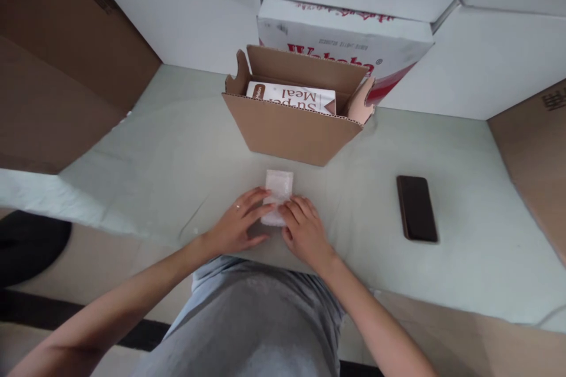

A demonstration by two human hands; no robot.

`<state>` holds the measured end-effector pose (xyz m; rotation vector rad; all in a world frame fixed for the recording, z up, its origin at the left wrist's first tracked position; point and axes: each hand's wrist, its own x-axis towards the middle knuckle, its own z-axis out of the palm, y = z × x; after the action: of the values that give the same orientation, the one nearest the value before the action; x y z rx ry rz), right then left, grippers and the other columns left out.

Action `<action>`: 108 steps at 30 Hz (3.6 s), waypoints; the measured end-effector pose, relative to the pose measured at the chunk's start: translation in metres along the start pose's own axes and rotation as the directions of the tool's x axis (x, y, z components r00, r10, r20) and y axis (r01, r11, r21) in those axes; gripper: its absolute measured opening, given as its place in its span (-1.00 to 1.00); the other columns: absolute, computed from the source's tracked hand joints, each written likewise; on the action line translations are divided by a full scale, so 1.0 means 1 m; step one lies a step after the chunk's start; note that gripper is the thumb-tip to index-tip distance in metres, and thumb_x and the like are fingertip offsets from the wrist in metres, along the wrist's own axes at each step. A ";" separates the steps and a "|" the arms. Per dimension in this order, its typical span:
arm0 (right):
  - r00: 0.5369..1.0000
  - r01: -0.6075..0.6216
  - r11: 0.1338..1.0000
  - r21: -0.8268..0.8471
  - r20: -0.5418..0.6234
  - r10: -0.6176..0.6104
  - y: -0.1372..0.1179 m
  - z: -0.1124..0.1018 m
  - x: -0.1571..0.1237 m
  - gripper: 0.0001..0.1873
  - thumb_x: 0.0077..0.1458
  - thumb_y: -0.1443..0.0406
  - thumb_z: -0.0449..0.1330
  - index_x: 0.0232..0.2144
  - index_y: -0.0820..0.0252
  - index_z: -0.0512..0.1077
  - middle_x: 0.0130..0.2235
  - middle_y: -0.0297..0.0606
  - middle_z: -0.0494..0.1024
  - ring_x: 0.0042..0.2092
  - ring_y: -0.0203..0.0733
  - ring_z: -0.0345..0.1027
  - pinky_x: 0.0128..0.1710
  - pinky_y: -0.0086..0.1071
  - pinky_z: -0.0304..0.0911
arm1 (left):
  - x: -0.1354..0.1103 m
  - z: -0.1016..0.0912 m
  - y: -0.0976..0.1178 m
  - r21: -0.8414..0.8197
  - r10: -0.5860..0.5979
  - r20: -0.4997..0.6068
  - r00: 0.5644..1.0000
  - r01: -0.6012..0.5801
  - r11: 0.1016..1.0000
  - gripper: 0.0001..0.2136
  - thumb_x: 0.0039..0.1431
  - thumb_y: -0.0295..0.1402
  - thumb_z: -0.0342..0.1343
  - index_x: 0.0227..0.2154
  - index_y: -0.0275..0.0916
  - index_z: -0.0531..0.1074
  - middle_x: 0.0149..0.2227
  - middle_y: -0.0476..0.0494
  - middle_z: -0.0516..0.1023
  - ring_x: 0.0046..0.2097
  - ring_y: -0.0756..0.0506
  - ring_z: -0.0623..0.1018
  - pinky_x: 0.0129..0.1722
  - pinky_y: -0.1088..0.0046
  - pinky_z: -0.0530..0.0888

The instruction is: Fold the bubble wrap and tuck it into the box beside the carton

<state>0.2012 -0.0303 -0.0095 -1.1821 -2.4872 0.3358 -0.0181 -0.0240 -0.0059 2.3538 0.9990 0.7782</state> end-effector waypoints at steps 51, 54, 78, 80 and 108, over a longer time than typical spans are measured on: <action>0.755 -0.395 0.492 0.776 -0.030 0.655 0.007 -0.102 0.023 -0.71 -0.04 0.16 0.27 -0.31 0.09 0.29 -0.41 -0.37 0.42 -0.44 -0.30 0.33 -0.49 -0.44 0.27 | 0.047 -0.046 0.037 -0.195 -0.149 -0.160 0.976 0.117 0.974 -0.48 0.18 -0.35 0.04 0.19 -0.20 0.05 0.11 -0.32 0.33 0.14 -0.17 0.36 0.10 0.21 0.36; 0.599 -0.255 0.652 0.714 -0.413 0.686 0.031 -0.153 0.052 -0.70 -0.09 0.16 0.28 -0.30 0.06 0.31 -0.37 -0.30 0.42 -0.40 -0.24 0.33 -0.44 -0.37 0.27 | 0.082 -0.078 0.030 0.100 0.089 -0.294 0.952 -0.062 0.993 -0.55 0.18 -0.44 -0.02 0.14 -0.19 0.12 0.17 -0.28 0.27 0.26 -0.21 0.20 0.20 0.09 0.22; 0.891 -0.393 0.823 -0.409 0.051 0.451 0.044 -0.180 0.135 -0.92 -0.04 0.29 0.14 -0.42 0.18 0.35 -0.35 -0.21 0.50 -0.35 -0.13 0.36 -0.39 -0.33 0.16 | 0.140 -0.090 0.061 0.513 0.010 0.245 0.969 -0.139 0.847 -0.83 0.22 -0.55 -0.17 -0.29 -0.34 0.33 -0.26 -0.28 0.49 -0.16 -0.19 0.48 -0.28 0.33 0.46; 0.887 -0.358 0.811 -0.462 0.105 0.451 0.040 -0.180 0.130 -0.94 -0.02 0.31 0.13 -0.46 0.18 0.37 -0.41 -0.19 0.51 -0.38 -0.12 0.36 -0.45 -0.35 0.12 | 0.136 -0.088 0.065 0.515 0.006 0.255 0.967 -0.141 0.846 -0.83 0.22 -0.56 -0.18 -0.30 -0.34 0.32 -0.23 -0.31 0.50 -0.12 -0.20 0.47 -0.28 0.33 0.47; 0.719 -0.206 0.459 0.864 -0.184 0.670 0.099 -0.058 0.036 -0.36 -0.20 0.43 0.09 0.02 0.00 0.28 0.12 -0.24 0.39 0.12 -0.10 0.28 0.04 -0.13 0.26 | 0.088 -0.081 -0.011 -0.410 -0.465 -0.659 0.591 0.236 0.881 -0.62 0.19 -0.38 -0.09 0.08 -0.16 0.24 0.13 -0.18 0.32 0.15 -0.18 0.34 0.09 0.17 0.34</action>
<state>0.2732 0.0629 0.0150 -1.2584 -1.2009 1.0233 -0.0260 0.0648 0.0746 1.4671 1.4964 1.6539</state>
